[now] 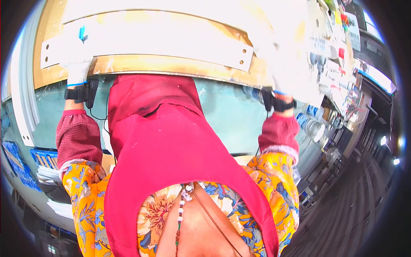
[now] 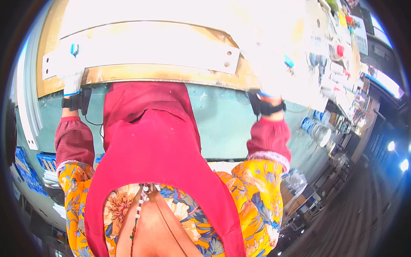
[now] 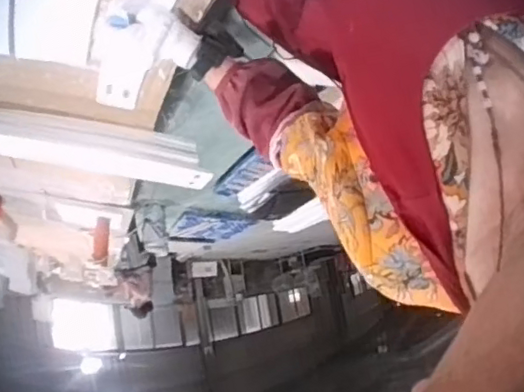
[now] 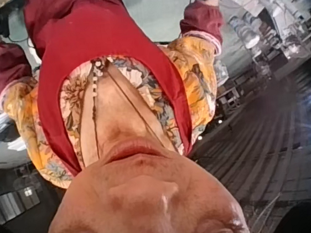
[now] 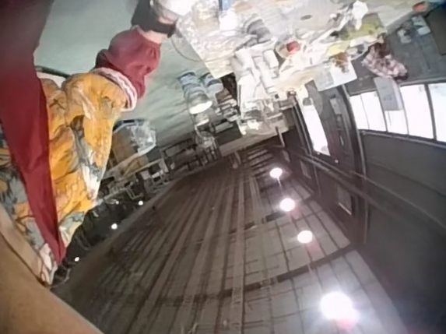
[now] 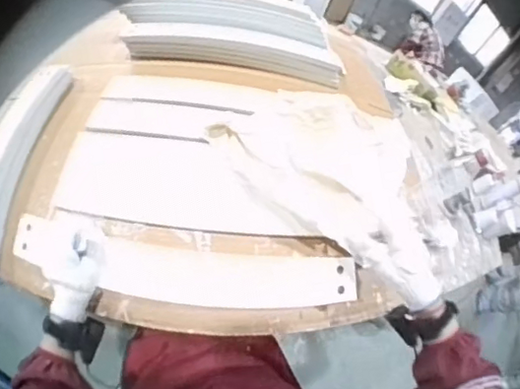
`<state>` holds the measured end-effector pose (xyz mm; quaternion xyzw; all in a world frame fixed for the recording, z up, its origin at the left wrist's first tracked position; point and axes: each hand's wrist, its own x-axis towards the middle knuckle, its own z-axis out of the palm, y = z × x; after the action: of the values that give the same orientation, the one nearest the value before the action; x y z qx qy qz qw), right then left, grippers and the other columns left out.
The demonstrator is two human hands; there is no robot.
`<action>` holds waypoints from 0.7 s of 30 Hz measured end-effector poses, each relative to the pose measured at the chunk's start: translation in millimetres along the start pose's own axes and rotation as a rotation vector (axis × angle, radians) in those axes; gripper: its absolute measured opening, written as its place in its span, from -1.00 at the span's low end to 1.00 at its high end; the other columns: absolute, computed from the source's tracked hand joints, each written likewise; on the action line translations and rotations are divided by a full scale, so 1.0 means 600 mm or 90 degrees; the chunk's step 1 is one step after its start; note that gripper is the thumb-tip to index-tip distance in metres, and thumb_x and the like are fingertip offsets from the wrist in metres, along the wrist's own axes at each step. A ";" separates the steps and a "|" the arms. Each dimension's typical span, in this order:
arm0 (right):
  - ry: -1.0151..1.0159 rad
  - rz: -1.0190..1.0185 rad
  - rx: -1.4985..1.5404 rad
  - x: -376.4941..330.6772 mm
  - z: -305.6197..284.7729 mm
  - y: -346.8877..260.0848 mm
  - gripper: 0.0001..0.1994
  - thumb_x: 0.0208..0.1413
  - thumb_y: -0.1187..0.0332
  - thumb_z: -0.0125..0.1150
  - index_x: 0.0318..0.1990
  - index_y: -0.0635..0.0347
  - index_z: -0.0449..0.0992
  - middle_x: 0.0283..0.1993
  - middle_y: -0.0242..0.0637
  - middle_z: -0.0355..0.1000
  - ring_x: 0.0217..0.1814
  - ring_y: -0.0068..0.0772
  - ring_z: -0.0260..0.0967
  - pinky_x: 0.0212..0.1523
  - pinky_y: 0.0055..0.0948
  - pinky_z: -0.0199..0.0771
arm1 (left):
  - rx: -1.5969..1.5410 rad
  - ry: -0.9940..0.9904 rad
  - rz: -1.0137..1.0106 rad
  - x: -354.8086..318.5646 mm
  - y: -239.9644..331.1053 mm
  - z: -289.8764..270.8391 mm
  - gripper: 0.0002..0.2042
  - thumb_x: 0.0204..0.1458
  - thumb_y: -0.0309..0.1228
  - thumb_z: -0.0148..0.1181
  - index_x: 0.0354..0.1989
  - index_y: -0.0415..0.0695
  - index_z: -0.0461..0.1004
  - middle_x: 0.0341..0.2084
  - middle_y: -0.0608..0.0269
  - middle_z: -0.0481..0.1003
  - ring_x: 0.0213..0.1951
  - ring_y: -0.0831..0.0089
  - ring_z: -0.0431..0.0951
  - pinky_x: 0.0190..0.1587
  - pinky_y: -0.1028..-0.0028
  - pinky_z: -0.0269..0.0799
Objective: The recorder is using a cloth to wipe down white furniture panels at a workbench and then stacking them.
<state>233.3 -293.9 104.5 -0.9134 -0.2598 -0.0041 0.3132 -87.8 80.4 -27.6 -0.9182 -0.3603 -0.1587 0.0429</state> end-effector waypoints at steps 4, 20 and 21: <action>-0.168 -0.566 -0.333 0.047 0.047 -0.045 -0.67 0.12 0.24 0.16 -0.02 0.22 0.44 -0.18 -0.26 0.43 -0.15 -0.40 0.36 -0.15 -0.42 0.39 | 0.024 0.061 0.072 0.019 0.007 0.045 -0.59 0.00 -0.07 0.16 -0.14 -0.15 0.44 -0.34 0.05 0.46 -0.31 0.16 0.48 -0.29 0.23 0.38; -0.491 0.171 0.562 -0.056 -0.031 0.016 -0.56 -0.01 0.37 0.16 0.10 0.16 0.39 0.00 -0.25 0.45 -0.08 -0.38 0.42 -0.09 -0.39 0.42 | -0.019 0.082 0.095 0.018 -0.013 0.066 -0.52 -0.02 0.05 0.14 -0.15 -0.14 0.44 -0.32 0.04 0.48 -0.28 0.16 0.48 -0.26 0.19 0.36; -0.503 0.170 0.564 -0.056 -0.016 0.025 -0.56 -0.01 0.37 0.16 0.10 0.16 0.39 0.00 -0.25 0.45 -0.08 -0.38 0.42 -0.09 -0.39 0.42 | -0.011 0.077 0.087 0.015 -0.015 0.049 -0.52 -0.02 0.05 0.14 -0.15 -0.14 0.44 -0.32 0.04 0.48 -0.28 0.16 0.48 -0.26 0.19 0.36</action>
<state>212.9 -325.3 98.1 -0.6535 -0.2166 0.4829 0.5411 -80.2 98.5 -52.8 -0.9297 -0.2921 -0.2139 0.0673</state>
